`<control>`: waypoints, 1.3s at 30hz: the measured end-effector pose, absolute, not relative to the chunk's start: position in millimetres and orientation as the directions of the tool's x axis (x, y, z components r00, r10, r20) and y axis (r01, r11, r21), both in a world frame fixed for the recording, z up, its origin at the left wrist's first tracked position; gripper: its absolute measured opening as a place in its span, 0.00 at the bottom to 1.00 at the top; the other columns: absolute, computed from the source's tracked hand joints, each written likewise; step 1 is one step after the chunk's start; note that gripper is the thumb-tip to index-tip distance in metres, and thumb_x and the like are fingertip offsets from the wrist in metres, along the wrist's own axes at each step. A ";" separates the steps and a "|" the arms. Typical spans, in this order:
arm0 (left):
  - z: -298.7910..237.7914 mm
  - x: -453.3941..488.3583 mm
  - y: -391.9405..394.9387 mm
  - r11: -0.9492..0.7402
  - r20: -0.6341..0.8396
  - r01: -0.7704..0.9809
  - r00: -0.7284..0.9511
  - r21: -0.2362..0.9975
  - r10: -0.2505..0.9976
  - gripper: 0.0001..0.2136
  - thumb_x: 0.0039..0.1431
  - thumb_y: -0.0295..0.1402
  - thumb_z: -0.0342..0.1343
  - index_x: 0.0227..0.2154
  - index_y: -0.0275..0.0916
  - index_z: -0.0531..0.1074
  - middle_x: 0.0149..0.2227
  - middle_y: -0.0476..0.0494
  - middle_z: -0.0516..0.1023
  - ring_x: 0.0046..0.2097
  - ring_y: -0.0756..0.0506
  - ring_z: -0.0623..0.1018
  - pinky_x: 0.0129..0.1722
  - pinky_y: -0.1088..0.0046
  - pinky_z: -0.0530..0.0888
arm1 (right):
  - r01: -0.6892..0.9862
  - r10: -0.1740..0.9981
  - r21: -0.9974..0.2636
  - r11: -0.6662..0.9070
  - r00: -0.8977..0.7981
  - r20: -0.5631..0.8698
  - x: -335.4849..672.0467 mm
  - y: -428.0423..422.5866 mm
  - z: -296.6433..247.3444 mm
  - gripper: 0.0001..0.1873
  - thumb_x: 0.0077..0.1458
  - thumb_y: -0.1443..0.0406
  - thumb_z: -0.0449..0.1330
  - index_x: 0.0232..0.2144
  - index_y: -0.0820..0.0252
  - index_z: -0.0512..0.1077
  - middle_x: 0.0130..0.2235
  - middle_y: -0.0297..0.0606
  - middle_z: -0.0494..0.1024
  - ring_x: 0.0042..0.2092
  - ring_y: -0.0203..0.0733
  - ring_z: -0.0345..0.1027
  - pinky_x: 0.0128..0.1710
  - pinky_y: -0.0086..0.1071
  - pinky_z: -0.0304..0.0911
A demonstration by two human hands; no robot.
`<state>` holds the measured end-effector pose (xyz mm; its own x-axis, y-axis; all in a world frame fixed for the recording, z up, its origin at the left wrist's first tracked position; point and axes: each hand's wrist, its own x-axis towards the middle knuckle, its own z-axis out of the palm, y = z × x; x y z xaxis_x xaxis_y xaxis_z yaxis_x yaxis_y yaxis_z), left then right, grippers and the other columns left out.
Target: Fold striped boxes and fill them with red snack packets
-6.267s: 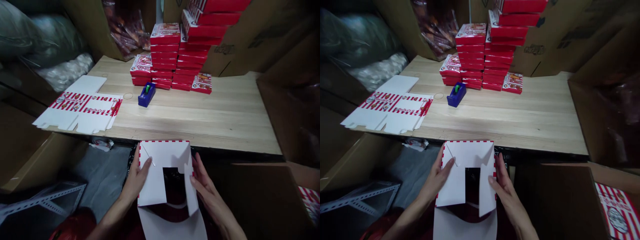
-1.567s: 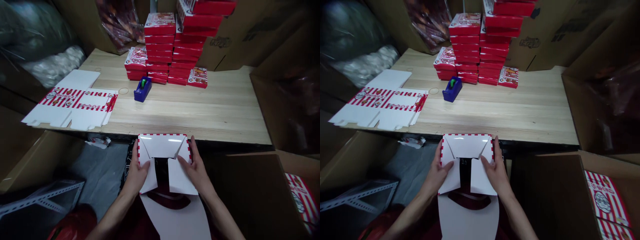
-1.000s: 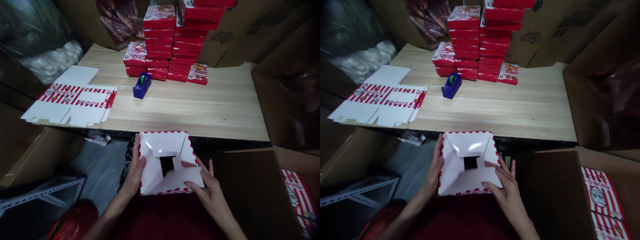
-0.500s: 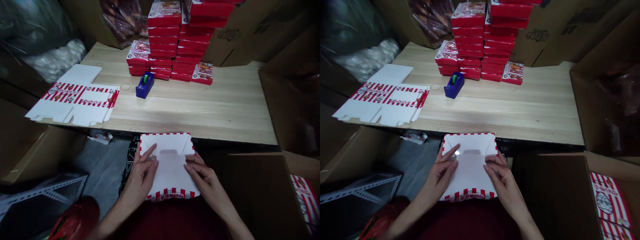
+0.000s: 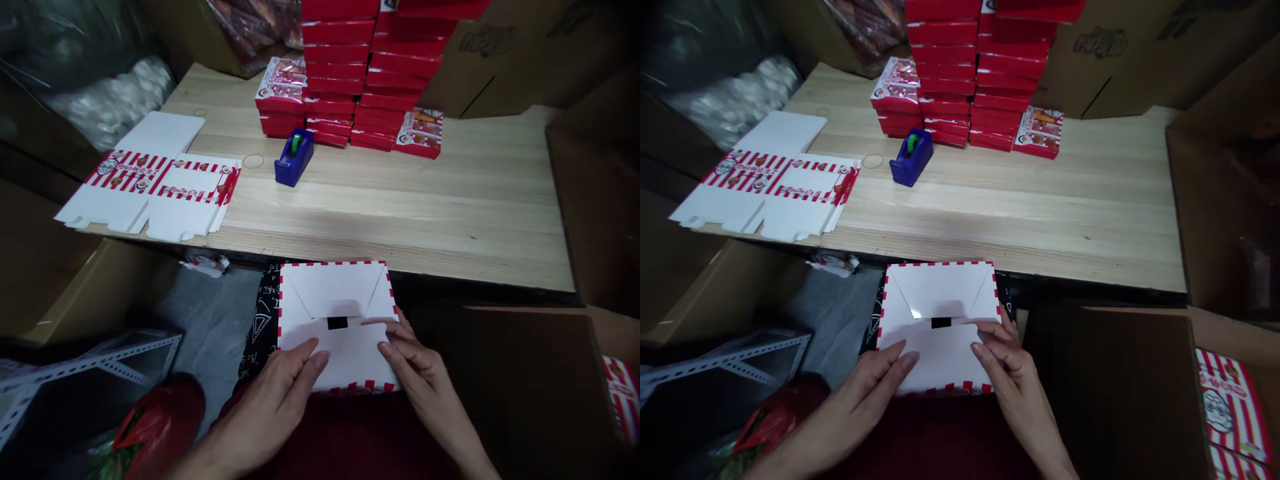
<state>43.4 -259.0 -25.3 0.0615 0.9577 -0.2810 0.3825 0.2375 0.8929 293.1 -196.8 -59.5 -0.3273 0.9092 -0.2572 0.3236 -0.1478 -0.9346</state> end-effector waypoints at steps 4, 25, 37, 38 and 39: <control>-16.6 39.9 -243.3 0.400 -0.479 0.338 0.192 0.852 0.857 0.21 0.74 0.47 0.46 0.32 0.42 0.78 0.32 0.48 0.80 0.35 0.46 0.77 0.37 0.73 0.76 | 0.309 0.844 -0.938 -0.156 -0.452 -0.289 298.4 -194.6 -56.7 0.22 0.69 0.54 0.58 0.23 0.50 0.79 0.48 0.33 0.81 0.53 0.48 0.72 0.75 0.59 0.24; -62.5 40.7 -246.9 -0.234 0.101 0.856 0.211 0.461 0.972 0.12 0.67 0.29 0.57 0.51 0.44 0.76 0.58 0.44 0.77 0.68 0.36 0.63 0.70 0.49 0.51 | 0.578 0.965 -0.816 0.001 -0.215 -0.151 277.5 -199.6 -78.3 0.40 0.63 0.53 0.63 0.72 0.30 0.51 0.76 0.31 0.35 0.75 0.66 0.38 0.69 0.69 0.49; -67.0 31.4 -229.1 -0.064 0.084 0.792 0.016 0.607 0.996 0.21 0.71 0.32 0.54 0.65 0.52 0.65 0.75 0.46 0.52 0.76 0.32 0.41 0.72 0.38 0.47 | 0.466 0.978 -0.881 -0.079 -0.134 -0.159 272.9 -199.0 -81.4 0.40 0.65 0.52 0.62 0.73 0.35 0.50 0.75 0.37 0.48 0.74 0.59 0.45 0.71 0.63 0.49; -67.4 29.4 -228.3 -0.017 0.078 0.749 -0.046 0.662 0.996 0.25 0.71 0.33 0.54 0.68 0.52 0.61 0.76 0.45 0.50 0.76 0.33 0.43 0.72 0.39 0.49 | 0.444 0.976 -0.890 -0.106 -0.124 -0.178 273.0 -197.7 -81.1 0.40 0.65 0.52 0.62 0.73 0.35 0.50 0.75 0.37 0.49 0.74 0.58 0.45 0.71 0.62 0.49; -68.5 27.3 -228.4 0.036 0.068 0.698 -0.121 0.715 0.990 0.28 0.71 0.35 0.56 0.70 0.52 0.56 0.76 0.43 0.48 0.76 0.33 0.45 0.72 0.40 0.51 | 0.419 0.971 -0.898 -0.137 -0.122 -0.206 273.4 -196.1 -80.8 0.41 0.64 0.51 0.62 0.73 0.36 0.50 0.75 0.37 0.50 0.74 0.58 0.45 0.71 0.61 0.50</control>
